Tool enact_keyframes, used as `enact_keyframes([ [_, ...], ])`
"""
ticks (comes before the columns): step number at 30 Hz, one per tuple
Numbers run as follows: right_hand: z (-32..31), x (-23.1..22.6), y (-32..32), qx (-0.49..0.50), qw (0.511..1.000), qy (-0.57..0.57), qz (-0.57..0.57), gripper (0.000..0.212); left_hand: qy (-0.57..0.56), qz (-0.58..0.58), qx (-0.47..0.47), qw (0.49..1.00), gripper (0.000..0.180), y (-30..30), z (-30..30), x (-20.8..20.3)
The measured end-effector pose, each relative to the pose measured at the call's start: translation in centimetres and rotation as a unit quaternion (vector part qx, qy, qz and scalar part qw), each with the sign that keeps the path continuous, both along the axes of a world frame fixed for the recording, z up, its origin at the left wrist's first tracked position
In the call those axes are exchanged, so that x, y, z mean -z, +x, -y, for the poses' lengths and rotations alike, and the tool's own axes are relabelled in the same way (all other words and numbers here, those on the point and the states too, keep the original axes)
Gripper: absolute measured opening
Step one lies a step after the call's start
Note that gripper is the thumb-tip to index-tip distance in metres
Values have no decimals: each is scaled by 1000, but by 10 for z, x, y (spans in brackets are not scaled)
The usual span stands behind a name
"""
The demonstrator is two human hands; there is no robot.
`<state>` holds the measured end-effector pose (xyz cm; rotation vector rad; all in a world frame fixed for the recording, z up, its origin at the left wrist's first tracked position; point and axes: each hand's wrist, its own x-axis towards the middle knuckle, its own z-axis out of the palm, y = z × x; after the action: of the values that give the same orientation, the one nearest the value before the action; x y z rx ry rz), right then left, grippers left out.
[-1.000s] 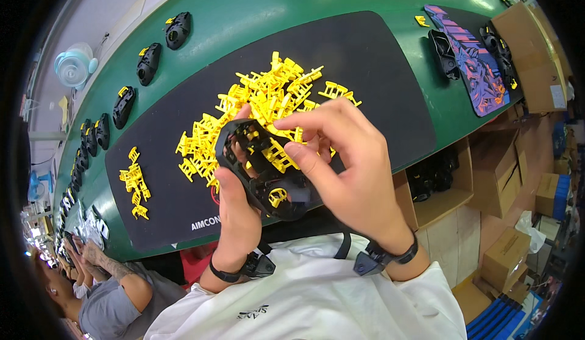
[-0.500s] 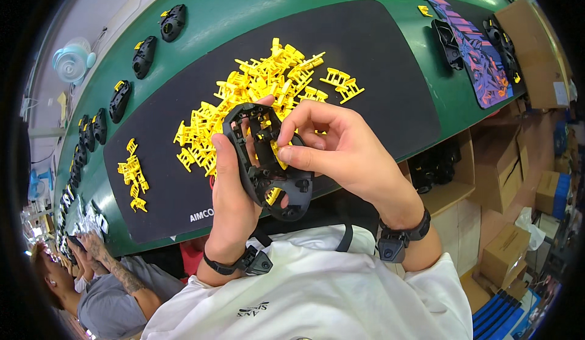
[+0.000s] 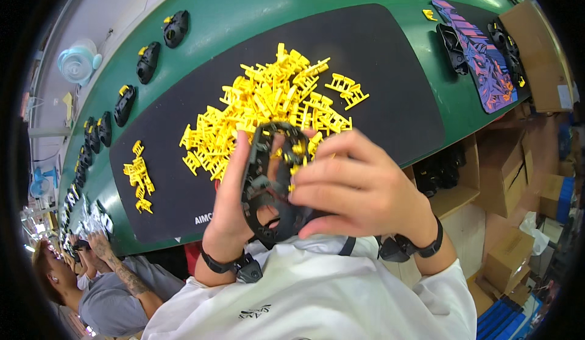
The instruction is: The person is assembling electronic components, specifically game controller shells, by inserting yellow plastic parts.
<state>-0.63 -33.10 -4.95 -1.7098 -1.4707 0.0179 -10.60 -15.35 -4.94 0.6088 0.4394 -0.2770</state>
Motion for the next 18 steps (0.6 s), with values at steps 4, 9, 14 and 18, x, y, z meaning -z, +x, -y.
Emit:
enact_keyframes([
  [4, 3, 6, -24, -16, 1000, -2, 6, 39, -15, -35, 66, 997, 73, -19, -4, 5],
  [9, 6, 14, -49, 20, 999, 37, -14, 40, 93, -7, 25, 995, 64, -29, -8, -2],
  [14, 11, 29, -44, 98, 985, 143, -1, 35, 475, 57, -117, 871, 35, -26, -20, -13],
  [18, 91, 53, -33, 182, 953, 230, -70, 39, 479, 120, 39, 869, 46, 59, -161, -22],
])
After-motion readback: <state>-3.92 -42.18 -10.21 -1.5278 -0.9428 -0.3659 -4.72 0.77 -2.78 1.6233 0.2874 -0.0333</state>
